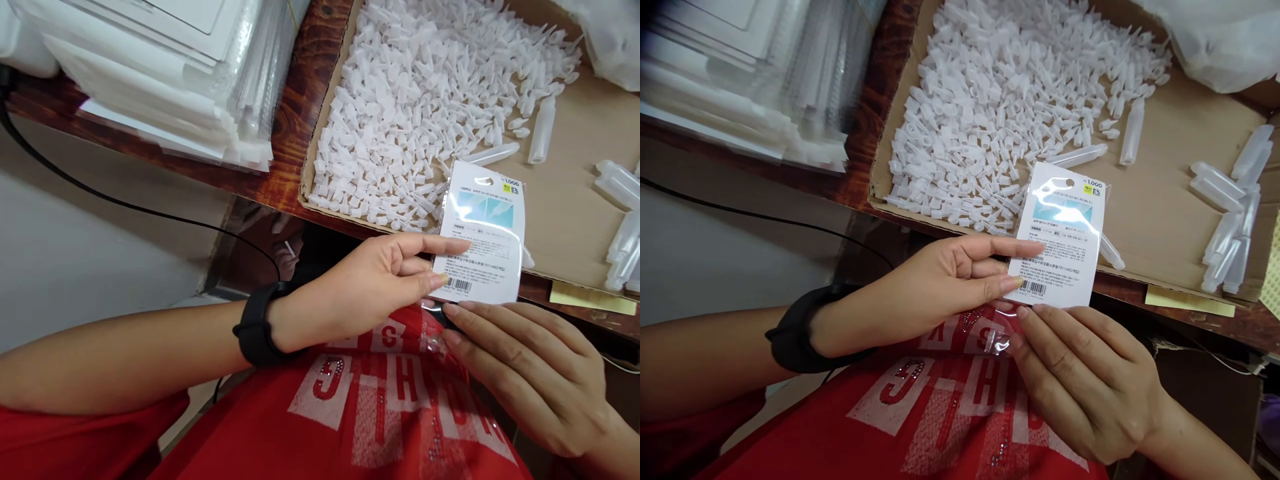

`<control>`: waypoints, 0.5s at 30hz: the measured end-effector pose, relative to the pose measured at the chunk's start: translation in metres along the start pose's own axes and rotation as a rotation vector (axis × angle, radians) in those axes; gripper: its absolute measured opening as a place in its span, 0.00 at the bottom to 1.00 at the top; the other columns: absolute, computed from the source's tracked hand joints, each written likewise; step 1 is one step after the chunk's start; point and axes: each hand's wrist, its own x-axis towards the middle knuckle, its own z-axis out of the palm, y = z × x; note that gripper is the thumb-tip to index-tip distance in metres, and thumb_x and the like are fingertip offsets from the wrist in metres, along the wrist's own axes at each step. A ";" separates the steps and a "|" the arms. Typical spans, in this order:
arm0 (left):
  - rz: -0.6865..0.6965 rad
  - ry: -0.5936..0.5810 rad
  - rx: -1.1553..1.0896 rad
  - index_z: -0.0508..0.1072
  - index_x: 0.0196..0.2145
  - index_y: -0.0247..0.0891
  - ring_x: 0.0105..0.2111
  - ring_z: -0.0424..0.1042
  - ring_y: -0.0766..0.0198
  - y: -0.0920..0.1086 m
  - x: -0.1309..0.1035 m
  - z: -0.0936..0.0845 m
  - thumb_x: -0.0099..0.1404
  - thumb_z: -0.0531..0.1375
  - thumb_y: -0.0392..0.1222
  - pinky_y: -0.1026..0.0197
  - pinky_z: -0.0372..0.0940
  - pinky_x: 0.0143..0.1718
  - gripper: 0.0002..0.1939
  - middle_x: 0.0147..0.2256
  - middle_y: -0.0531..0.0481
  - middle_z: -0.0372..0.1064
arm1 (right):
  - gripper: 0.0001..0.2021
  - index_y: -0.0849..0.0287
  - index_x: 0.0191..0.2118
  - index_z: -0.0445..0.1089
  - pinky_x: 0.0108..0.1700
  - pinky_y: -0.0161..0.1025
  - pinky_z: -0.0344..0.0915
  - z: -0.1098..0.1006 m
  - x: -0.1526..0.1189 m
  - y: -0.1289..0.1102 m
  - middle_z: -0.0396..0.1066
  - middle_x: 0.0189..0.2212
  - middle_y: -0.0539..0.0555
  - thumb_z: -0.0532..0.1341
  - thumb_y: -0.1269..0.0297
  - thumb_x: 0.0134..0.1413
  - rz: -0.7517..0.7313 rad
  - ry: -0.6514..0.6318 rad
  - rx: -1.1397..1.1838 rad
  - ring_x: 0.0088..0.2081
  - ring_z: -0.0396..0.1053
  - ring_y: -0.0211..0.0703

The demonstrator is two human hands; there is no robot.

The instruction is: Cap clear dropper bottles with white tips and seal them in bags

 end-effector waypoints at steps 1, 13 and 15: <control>-0.001 -0.008 -0.006 0.76 0.64 0.41 0.41 0.84 0.69 0.000 0.000 0.000 0.74 0.62 0.28 0.68 0.72 0.49 0.24 0.41 0.52 0.87 | 0.13 0.60 0.52 0.78 0.60 0.46 0.71 0.001 0.002 0.001 0.83 0.53 0.58 0.57 0.75 0.72 0.025 0.006 0.008 0.58 0.78 0.47; -0.070 -0.160 -0.110 0.69 0.70 0.45 0.38 0.78 0.77 0.002 -0.005 -0.008 0.74 0.60 0.25 0.74 0.68 0.43 0.31 0.44 0.53 0.84 | 0.05 0.56 0.40 0.71 0.40 0.40 0.69 -0.010 0.043 0.016 0.79 0.37 0.53 0.62 0.65 0.72 0.464 -0.050 0.136 0.37 0.77 0.40; -0.080 -0.156 -0.093 0.70 0.70 0.47 0.36 0.77 0.76 0.002 -0.006 -0.009 0.74 0.60 0.25 0.74 0.67 0.40 0.32 0.47 0.50 0.84 | 0.06 0.55 0.39 0.71 0.39 0.39 0.68 -0.008 0.045 0.018 0.78 0.36 0.52 0.62 0.65 0.72 0.465 -0.056 0.136 0.37 0.77 0.40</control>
